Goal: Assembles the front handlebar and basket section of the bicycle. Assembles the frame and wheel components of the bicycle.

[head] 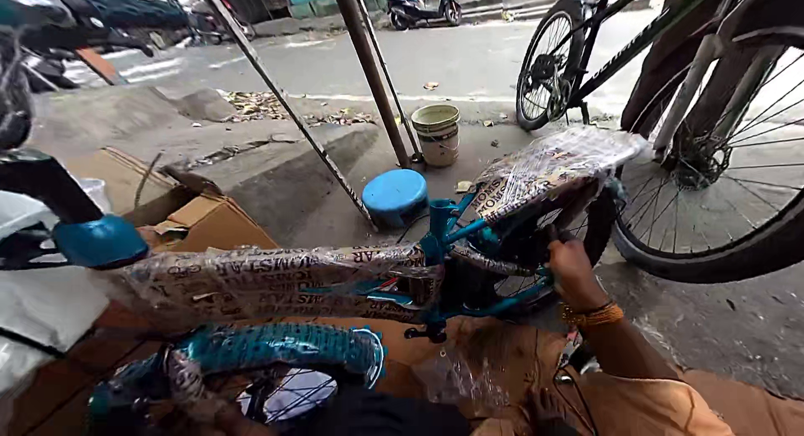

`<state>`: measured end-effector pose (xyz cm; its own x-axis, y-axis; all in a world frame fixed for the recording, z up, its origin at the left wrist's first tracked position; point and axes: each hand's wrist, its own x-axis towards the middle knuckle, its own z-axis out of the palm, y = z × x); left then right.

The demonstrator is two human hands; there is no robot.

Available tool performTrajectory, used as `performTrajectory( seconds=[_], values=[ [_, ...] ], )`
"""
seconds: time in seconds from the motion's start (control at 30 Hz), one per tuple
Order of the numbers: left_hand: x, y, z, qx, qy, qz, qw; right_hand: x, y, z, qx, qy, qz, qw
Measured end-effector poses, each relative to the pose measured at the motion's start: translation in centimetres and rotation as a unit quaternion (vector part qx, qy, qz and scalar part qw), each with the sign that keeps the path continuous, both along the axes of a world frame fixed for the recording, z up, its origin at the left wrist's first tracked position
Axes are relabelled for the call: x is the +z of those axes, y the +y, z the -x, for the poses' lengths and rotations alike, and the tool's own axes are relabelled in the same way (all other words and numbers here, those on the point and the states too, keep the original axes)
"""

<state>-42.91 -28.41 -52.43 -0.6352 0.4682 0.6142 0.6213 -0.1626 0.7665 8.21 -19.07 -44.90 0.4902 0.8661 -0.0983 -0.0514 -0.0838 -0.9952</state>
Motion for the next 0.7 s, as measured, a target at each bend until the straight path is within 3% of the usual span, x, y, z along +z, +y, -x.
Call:
performTrajectory(
  seconds=[0.17, 0.37, 0.53, 0.7],
  values=[
    [0.7, 2.8, -2.4, -0.051, -0.064, -0.004, 0.997, -0.9, -2.5, -3.3, -0.02, 0.044, -0.097, 0.994],
    [0.6, 5.6, -6.1, -0.109, -0.084, -0.026, 0.99, -2.8, -3.9, -7.1, -0.115, 0.024, -0.111, 0.987],
    [0.7, 12.7, -6.1, -0.172, -0.044, -0.035, 0.983, -5.6, -7.6, -7.2, -0.199, 0.049, -0.144, 0.968],
    [0.2, 18.7, -6.3, -0.283, -0.042, 0.045, 0.957, -6.0, -7.2, -7.2, -0.192, 0.032, -0.137, 0.971]
  ],
)
